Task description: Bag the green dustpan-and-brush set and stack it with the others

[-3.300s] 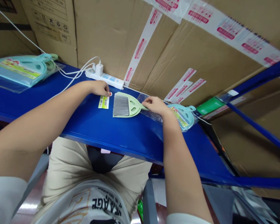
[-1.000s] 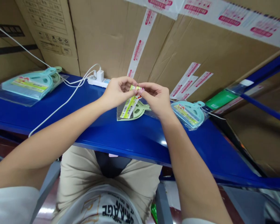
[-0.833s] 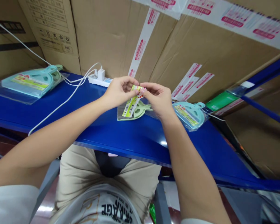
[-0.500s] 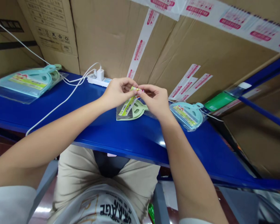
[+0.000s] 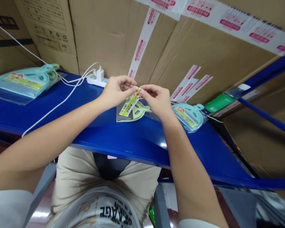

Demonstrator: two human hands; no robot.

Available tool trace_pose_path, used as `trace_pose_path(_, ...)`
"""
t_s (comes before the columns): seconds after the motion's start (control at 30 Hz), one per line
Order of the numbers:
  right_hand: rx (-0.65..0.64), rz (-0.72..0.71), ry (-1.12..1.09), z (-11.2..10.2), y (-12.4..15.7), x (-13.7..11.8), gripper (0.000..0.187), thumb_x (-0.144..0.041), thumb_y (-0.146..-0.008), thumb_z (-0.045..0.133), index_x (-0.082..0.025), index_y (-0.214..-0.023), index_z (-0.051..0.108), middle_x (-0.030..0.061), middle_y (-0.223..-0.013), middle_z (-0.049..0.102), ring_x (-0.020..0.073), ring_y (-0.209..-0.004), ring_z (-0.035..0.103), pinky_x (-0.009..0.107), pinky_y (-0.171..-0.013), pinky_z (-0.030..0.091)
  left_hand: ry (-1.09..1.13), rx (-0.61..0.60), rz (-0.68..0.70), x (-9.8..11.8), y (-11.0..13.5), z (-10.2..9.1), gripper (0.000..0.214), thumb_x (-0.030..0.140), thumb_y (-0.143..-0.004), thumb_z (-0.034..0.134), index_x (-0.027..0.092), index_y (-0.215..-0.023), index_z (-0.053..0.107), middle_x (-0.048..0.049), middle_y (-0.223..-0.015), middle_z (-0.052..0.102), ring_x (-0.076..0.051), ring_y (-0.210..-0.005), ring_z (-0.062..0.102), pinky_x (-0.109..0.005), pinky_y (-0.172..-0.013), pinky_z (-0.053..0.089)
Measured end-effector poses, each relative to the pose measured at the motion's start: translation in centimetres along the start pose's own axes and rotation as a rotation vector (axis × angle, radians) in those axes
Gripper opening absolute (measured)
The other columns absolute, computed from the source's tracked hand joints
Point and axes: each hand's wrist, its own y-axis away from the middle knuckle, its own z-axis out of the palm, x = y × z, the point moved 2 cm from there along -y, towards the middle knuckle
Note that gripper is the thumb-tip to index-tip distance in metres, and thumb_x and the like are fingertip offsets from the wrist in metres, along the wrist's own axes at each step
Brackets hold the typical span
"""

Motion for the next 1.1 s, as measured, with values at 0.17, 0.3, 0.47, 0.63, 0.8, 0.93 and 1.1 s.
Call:
trace_pose_path(0.17, -0.011, 0.010, -0.040, 0.03, 0.05, -0.01, 0.029, -0.050, -0.075, 0.083, -0.024, -0.087, 0.078, 0.0041, -0.089, 0.077, 0.0208, -0.089, 0.071, 0.038, -0.081, 0.061, 0.042, -0.061, -0.043, -0.07, 0.07, 0.07, 0.018, 0.022, -0.075, 0.082, 0.016, -0.088, 0.071, -0.0033, -0.081, 0.075, -0.016, -0.079, 0.072, -0.030, -0.076, 0.060)
trace_pose_path(0.3, -0.027, 0.008, -0.046, 0.14, 0.04, 0.02, 0.026, -0.047, -0.076, 0.082, -0.024, -0.089, 0.078, 0.0035, -0.090, 0.077, 0.0201, -0.091, 0.071, 0.038, -0.083, 0.060, 0.059, -0.086, -0.067, -0.05, 0.28, 0.34, 0.016, 0.022, -0.077, 0.081, 0.016, -0.088, 0.071, -0.0035, -0.080, 0.075, -0.016, -0.078, 0.073, -0.030, -0.075, 0.060)
trace_pose_path(0.47, -0.027, 0.006, -0.054, 0.25, 0.03, -0.04, 0.021, -0.041, -0.077, 0.082, -0.023, -0.089, 0.077, 0.0029, -0.093, 0.077, 0.0190, -0.090, 0.071, 0.038, -0.085, 0.059, 0.073, -0.055, -0.069, 0.04, 0.25, 0.42, 0.017, 0.019, -0.075, 0.082, 0.016, -0.086, 0.070, -0.0023, -0.078, 0.074, -0.015, -0.076, 0.072, -0.030, -0.076, 0.060)
trace_pose_path(0.63, -0.022, 0.021, -0.072, 0.38, 0.07, -0.03, 0.019, -0.036, -0.076, 0.084, -0.024, -0.089, 0.077, 0.0032, -0.094, 0.077, 0.0190, -0.092, 0.070, 0.037, -0.085, 0.059, 0.070, -0.065, -0.068, -0.09, 0.18, 0.48, 0.015, 0.016, -0.075, 0.079, 0.015, -0.086, 0.069, -0.0026, -0.080, 0.074, -0.015, -0.078, 0.072, -0.031, -0.077, 0.060)
trace_pose_path(0.8, -0.017, 0.017, -0.068, 0.39, 0.04, 0.04, 0.022, -0.041, -0.077, 0.083, -0.024, -0.088, 0.077, 0.0028, -0.092, 0.077, 0.0189, -0.089, 0.070, 0.037, -0.083, 0.059, 0.048, -0.041, -0.039, -0.11, 0.19, 0.52, 0.016, 0.018, -0.075, 0.079, 0.016, -0.088, 0.070, -0.0025, -0.082, 0.074, -0.014, -0.076, 0.071, -0.029, -0.075, 0.059)
trace_pose_path(0.93, -0.016, 0.013, -0.072, 0.35, 0.01, 0.06, 0.026, -0.046, -0.075, 0.084, -0.024, -0.088, 0.077, 0.0027, -0.091, 0.077, 0.0193, -0.089, 0.070, 0.037, -0.082, 0.059, 0.017, -0.037, -0.014, -0.03, 0.24, 0.48, 0.016, 0.025, -0.076, 0.079, 0.017, -0.087, 0.072, -0.0023, -0.079, 0.075, -0.014, -0.073, 0.070, -0.028, -0.071, 0.058)
trace_pose_path(1.1, -0.012, 0.018, -0.063, 0.27, 0.00, 0.07, 0.029, -0.048, -0.073, 0.085, -0.024, -0.087, 0.075, 0.0028, -0.091, 0.076, 0.0190, -0.089, 0.070, 0.037, -0.082, 0.059, -0.027, -0.041, -0.003, -0.04, 0.26, 0.35, 0.018, 0.030, -0.076, 0.079, 0.017, -0.087, 0.074, -0.0023, -0.076, 0.074, -0.014, -0.071, 0.070, -0.028, -0.068, 0.058)
